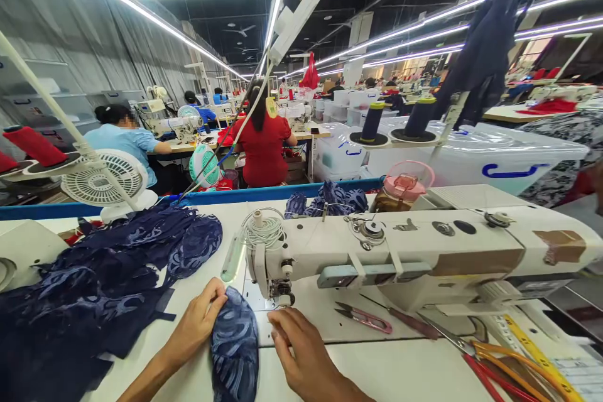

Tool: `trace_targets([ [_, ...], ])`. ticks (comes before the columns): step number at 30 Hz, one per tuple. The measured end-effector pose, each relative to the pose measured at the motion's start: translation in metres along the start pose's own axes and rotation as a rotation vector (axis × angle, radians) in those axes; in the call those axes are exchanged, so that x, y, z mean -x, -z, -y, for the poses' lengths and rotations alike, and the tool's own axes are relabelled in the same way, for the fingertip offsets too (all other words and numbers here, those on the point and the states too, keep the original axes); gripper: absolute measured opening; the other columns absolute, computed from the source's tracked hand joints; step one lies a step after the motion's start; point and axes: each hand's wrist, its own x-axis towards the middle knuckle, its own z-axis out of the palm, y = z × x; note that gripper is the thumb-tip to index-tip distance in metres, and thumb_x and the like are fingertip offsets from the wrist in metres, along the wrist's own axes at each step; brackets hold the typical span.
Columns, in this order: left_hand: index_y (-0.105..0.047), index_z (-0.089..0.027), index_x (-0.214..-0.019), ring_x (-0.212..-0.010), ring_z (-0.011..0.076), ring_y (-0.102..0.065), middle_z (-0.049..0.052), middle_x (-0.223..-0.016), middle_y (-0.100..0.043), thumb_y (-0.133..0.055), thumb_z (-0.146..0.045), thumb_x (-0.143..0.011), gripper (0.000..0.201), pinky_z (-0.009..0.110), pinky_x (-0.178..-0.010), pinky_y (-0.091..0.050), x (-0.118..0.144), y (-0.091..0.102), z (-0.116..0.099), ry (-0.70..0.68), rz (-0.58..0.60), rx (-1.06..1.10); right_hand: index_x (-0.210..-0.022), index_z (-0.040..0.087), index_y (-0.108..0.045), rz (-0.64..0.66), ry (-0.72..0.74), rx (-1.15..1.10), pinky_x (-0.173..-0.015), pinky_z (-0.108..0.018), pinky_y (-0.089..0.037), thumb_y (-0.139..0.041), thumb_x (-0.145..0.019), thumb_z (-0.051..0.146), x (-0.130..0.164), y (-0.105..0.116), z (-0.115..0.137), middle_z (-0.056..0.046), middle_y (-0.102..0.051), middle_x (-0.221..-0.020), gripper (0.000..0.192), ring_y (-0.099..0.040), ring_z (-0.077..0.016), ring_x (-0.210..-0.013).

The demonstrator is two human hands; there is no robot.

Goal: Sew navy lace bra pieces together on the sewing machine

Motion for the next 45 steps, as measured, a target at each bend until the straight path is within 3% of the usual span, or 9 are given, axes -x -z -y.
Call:
trace_targets([
  [5, -0.043, -0.02, -0.084, -0.065, 0.0117, -0.035, -0.004, -0.073, -0.038, -0.042, -0.052, -0.094, 0.033, 0.024, -0.06, -0.031, 0.022, -0.002, -0.034, 0.003, 0.225, 0.435, -0.134, 0.023, -0.042, 0.139, -0.287, -0.725, -0.101, -0.038, -0.041, -0.071, -0.076, 0.058, -0.006, -0.005, 0.002, -0.014, -0.054, -0.129, 0.074, -0.052, -0.0243, -0.121],
  [9, -0.047, -0.021, -0.099, -0.062, 0.007, -0.039, -0.002, -0.091, -0.046, -0.061, -0.043, -0.086, 0.029, 0.021, -0.058, -0.032, 0.019, 0.003, -0.04, 0.083, 0.393, 0.647, -0.128, 0.02, -0.047, 0.209, -0.354, -0.99, -0.077, -0.027, -0.049, -0.071, -0.08, 0.05, -0.011, -0.011, 0.011, -0.002, -0.062, -0.091, 0.061, -0.062, -0.0141, -0.084],
  [13, -0.047, -0.022, -0.108, -0.072, 0.0097, -0.049, -0.001, -0.094, -0.047, -0.068, -0.028, -0.075, 0.04, 0.021, -0.064, -0.037, 0.007, 0.001, -0.027, 0.152, 0.427, 0.578, -0.11, 0.019, -0.054, 0.027, -0.425, -0.725, -0.048, -0.019, -0.039, -0.072, -0.073, 0.034, -0.014, -0.021, 0.002, 0.006, -0.049, -0.07, 0.043, -0.047, -0.0079, -0.055],
  [21, -0.05, -0.02, -0.111, -0.066, 0.011, -0.045, -0.003, -0.085, -0.05, -0.053, -0.015, -0.072, 0.039, 0.023, -0.064, -0.035, -0.014, -0.015, -0.022, 0.049, 0.332, 0.132, -0.114, 0.021, -0.055, -0.026, -0.256, -0.134, -0.056, -0.021, -0.042, -0.055, -0.081, 0.021, -0.015, -0.022, -0.011, 0.002, -0.056, -0.081, 0.033, -0.051, -0.0091, -0.06],
  [26, -0.053, -0.02, -0.107, -0.066, 0.0114, -0.047, -0.003, -0.085, -0.05, -0.054, -0.023, -0.077, 0.03, 0.023, -0.065, -0.038, -0.015, -0.015, -0.017, 0.074, 0.263, 0.09, -0.115, 0.021, -0.054, -0.009, -0.222, -0.129, -0.056, -0.022, -0.042, -0.053, -0.085, 0.023, -0.015, -0.015, -0.007, 0.0, -0.056, -0.082, 0.03, -0.053, -0.0103, -0.062],
  [31, -0.052, -0.021, -0.106, -0.06, 0.0101, -0.046, -0.003, -0.084, -0.049, -0.05, -0.034, -0.084, 0.025, 0.023, -0.062, -0.041, -0.003, -0.016, -0.005, 0.184, 0.069, 0.056, -0.123, 0.02, -0.046, 0.052, -0.258, -0.258, -0.061, -0.024, -0.043, -0.054, -0.087, 0.031, -0.012, -0.012, 0.006, 0.001, -0.058, -0.082, 0.038, -0.054, -0.012, -0.066],
  [37, -0.052, -0.021, -0.105, -0.068, 0.0147, -0.055, -0.001, -0.085, -0.054, -0.048, -0.035, -0.086, 0.024, 0.028, -0.068, -0.047, 0.018, -0.017, 0.002, 0.24, -0.068, 0.014, -0.127, 0.023, -0.043, 0.125, -0.217, -0.242, -0.062, -0.023, -0.041, -0.055, -0.083, 0.022, -0.007, -0.017, 0.015, 0.004, -0.051, -0.081, 0.045, -0.049, -0.0111, -0.068],
  [42, -0.052, -0.021, -0.123, -0.107, 0.025, -0.054, 0.01, -0.115, -0.057, -0.044, -0.025, -0.09, 0.033, 0.043, -0.096, -0.043, 0.025, -0.011, -0.006, -0.073, -0.076, -0.283, -0.121, 0.021, -0.051, 0.092, -0.092, -0.14, -0.069, -0.026, -0.045, -0.045, -0.089, 0.017, -0.012, -0.017, 0.004, -0.003, -0.056, -0.096, 0.033, -0.053, -0.014, -0.078],
  [45, -0.05, -0.022, -0.131, -0.133, 0.0297, -0.035, 0.014, -0.142, -0.042, -0.052, -0.031, -0.09, 0.042, 0.048, -0.109, -0.033, 0.016, -0.013, -0.012, -0.363, 0.144, -0.262, -0.111, 0.021, -0.057, 0.124, 0.15, -0.096, -0.084, -0.032, -0.045, -0.043, -0.086, 0.01, -0.019, -0.017, 0.003, -0.006, -0.058, -0.103, 0.031, -0.054, -0.0181, -0.096],
])
